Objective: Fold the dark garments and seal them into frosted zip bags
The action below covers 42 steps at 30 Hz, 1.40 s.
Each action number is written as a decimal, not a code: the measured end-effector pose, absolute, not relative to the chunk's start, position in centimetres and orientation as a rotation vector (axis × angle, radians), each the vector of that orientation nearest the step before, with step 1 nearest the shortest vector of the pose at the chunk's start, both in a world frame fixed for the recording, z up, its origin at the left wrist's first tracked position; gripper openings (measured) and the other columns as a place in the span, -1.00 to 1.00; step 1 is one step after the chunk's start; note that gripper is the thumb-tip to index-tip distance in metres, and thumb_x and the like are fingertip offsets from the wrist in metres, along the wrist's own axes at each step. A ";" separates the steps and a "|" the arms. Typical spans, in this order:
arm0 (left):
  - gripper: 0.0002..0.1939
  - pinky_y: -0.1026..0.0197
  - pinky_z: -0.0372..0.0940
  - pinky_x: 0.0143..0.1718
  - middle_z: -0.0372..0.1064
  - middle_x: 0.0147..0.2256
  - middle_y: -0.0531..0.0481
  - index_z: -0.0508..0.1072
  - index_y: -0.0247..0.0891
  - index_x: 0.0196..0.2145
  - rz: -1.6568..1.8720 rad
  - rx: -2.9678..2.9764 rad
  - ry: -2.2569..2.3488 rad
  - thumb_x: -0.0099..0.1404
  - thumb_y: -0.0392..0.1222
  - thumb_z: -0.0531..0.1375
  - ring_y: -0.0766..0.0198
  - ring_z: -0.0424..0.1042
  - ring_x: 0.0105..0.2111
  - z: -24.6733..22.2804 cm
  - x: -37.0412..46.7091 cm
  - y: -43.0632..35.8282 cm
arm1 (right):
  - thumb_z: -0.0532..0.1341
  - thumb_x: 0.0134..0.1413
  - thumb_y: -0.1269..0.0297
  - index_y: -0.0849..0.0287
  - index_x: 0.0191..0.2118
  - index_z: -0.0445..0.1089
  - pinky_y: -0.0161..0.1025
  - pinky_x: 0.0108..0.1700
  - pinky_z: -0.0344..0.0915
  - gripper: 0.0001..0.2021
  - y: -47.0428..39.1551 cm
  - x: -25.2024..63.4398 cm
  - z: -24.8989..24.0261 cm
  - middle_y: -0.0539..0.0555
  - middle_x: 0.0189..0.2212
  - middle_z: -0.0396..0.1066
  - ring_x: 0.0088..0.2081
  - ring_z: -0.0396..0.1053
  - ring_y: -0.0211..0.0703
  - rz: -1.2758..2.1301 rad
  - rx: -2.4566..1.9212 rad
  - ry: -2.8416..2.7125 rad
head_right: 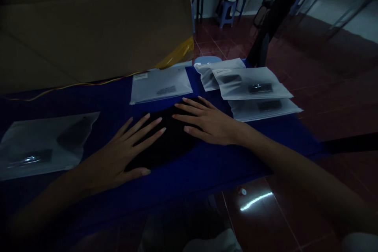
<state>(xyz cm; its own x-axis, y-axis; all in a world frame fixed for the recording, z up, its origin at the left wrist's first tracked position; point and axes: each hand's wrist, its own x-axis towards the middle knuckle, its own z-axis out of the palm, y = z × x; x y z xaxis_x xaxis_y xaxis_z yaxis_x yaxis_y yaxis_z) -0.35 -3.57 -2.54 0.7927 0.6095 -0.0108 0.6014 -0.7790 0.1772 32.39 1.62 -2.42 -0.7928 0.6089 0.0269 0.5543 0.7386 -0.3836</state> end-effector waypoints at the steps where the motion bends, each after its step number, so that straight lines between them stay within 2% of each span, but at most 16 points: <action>1: -0.08 -0.57 -0.12 0.41 -0.31 0.56 -0.14 -0.35 0.03 0.56 0.068 2.807 0.956 0.52 0.38 0.02 -0.28 -0.28 0.54 -2.6 -0.3 -3.5 | -0.06 0.57 -0.03 -0.01 0.52 0.06 0.35 0.54 -0.29 -0.44 1.6 32.4 -2.5 0.04 0.57 -0.12 0.58 -0.29 0.11 0.522 -0.934 -2.785; 5: -0.11 -0.54 -0.12 0.43 -0.31 0.56 -0.11 -0.37 0.07 0.56 0.080 2.793 0.992 0.53 0.37 0.00 -0.25 -0.27 0.54 -2.8 -0.2 -3.4 | -0.04 0.55 -0.07 0.10 0.53 0.06 0.31 0.53 -0.13 -0.38 1.5 32.1 -3.0 0.18 0.55 -0.06 0.57 -0.21 0.15 0.353 -1.034 -2.669; 10: -0.11 -0.52 -0.13 0.44 -0.33 0.57 -0.12 -0.36 0.05 0.56 0.101 2.788 1.025 0.54 0.36 0.00 -0.24 -0.28 0.55 -2.9 -0.3 -3.3 | -0.04 0.49 -0.21 0.17 0.52 0.08 0.27 0.36 0.28 -0.28 1.0 31.7 -3.2 0.34 0.50 0.01 0.47 0.07 0.29 0.231 -1.389 -2.442; 12: -0.16 -0.53 -0.14 0.44 -0.32 0.56 -0.11 -0.35 0.03 0.56 0.112 2.782 1.021 0.57 0.33 -0.03 -0.24 -0.28 0.54 -2.8 -0.3 -3.4 | -0.03 0.47 -0.22 0.17 0.53 0.04 0.26 0.23 0.42 -0.25 0.7 31.5 -3.2 0.39 0.43 0.13 0.38 0.21 0.33 0.172 -1.478 -2.402; 14: -0.21 -0.55 -0.14 0.43 -0.30 0.56 -0.10 -0.34 0.03 0.56 0.123 2.775 1.023 0.60 0.27 -0.06 -0.23 -0.27 0.54 -2.8 -0.3 -3.5 | 0.00 0.45 -0.22 0.19 0.52 0.07 0.28 0.09 0.48 -0.24 0.4 31.1 -3.1 0.39 0.25 0.34 0.23 0.35 0.36 0.056 -1.538 -2.385; 17: -0.23 -0.56 -0.13 0.42 -0.27 0.56 -0.09 -0.34 0.04 0.56 0.129 2.774 1.034 0.61 0.22 -0.05 -0.24 -0.26 0.54 -2.8 -0.3 -3.6 | 0.06 0.43 -0.18 0.18 0.48 0.15 0.26 -0.04 0.51 -0.28 0.2 30.7 -2.8 0.30 0.01 0.47 0.03 0.45 0.31 -0.010 -1.569 -2.375; 23: -0.20 -0.61 -0.11 0.40 -0.27 0.56 -0.12 -0.37 0.05 0.56 0.129 2.803 1.044 0.60 0.25 -0.04 -0.26 -0.25 0.54 -3.1 -0.2 -3.7 | 0.24 0.33 0.05 0.05 0.47 0.14 -0.05 -0.25 0.57 -0.33 -0.3 30.4 -2.5 0.21 0.08 0.40 -0.10 0.51 0.06 0.177 -1.326 -2.308; 26: -0.14 -0.56 -0.11 0.42 -0.31 0.57 -0.18 -0.46 0.00 0.56 0.158 2.781 1.077 0.59 0.27 -0.04 -0.24 -0.23 0.54 -3.2 0.0 -3.7 | 0.32 0.27 0.07 0.06 0.44 0.17 0.03 -0.10 0.60 -0.30 -0.8 30.1 -2.5 0.23 0.15 0.34 -0.01 0.50 0.08 0.165 -1.111 -2.271; 30: -0.03 -0.46 -0.03 0.44 -0.49 0.57 -0.26 -0.61 -0.06 0.53 0.306 2.664 1.194 0.56 0.34 -0.03 -0.23 -0.20 0.54 -3.2 0.4 -3.9 | 0.36 0.24 0.18 0.04 0.47 0.11 0.15 0.18 0.51 -0.25 -1.2 29.8 -2.6 0.24 0.26 0.30 0.21 0.41 0.15 0.180 -0.840 -2.234; 33: 0.04 -0.45 0.03 0.42 -0.58 0.57 -0.23 -0.67 0.01 0.51 0.377 2.578 1.245 0.52 0.38 0.01 -0.29 -0.23 0.54 -3.1 0.6 -4.1 | 0.35 0.27 0.24 0.04 0.52 0.01 0.11 0.26 0.47 -0.20 -1.3 29.6 -2.9 0.24 0.29 0.32 0.31 0.34 0.10 0.215 -0.681 -2.222; 36: 0.10 -0.44 0.22 0.33 -0.68 0.56 -0.23 -0.72 0.04 0.49 0.435 2.513 1.278 0.49 0.40 0.06 -0.38 -0.29 0.53 -3.1 0.7 -4.3 | 0.29 0.33 0.29 0.13 0.54 -0.07 0.05 0.29 0.45 -0.21 -1.4 29.4 -3.2 0.29 0.32 0.32 0.36 0.29 0.02 0.317 -0.560 -2.307; 39: 0.13 -0.36 0.38 0.22 -0.77 0.55 -0.19 -0.72 0.06 0.49 0.525 2.508 1.306 0.47 0.40 0.10 -0.43 -0.35 0.53 -3.2 0.8 -4.3 | 0.21 0.38 0.32 0.27 0.54 -0.09 0.10 0.42 0.27 -0.25 -1.5 29.2 -3.3 0.36 0.42 0.20 0.48 0.10 0.03 0.424 -0.429 -2.501; 40: 0.10 -0.37 0.38 0.22 -0.82 0.55 -0.16 -0.68 0.07 0.50 0.534 2.535 1.312 0.48 0.38 0.10 -0.44 -0.37 0.53 -3.2 0.8 -4.3 | 0.19 0.39 0.31 0.31 0.53 -0.05 0.14 0.46 0.18 -0.29 -1.5 29.2 -3.3 0.37 0.45 0.16 0.52 0.01 0.05 0.442 -0.381 -2.569; 42: -0.01 -0.47 0.25 0.29 -0.88 0.53 -0.11 -0.55 0.09 0.54 0.501 2.642 1.314 0.52 0.30 0.08 -0.48 -0.42 0.52 -3.1 0.8 -4.3 | 0.17 0.43 0.27 0.38 0.48 0.07 0.17 0.52 0.02 -0.37 -1.5 29.0 -3.1 0.39 0.48 0.09 0.56 -0.12 0.09 0.462 -0.300 -2.680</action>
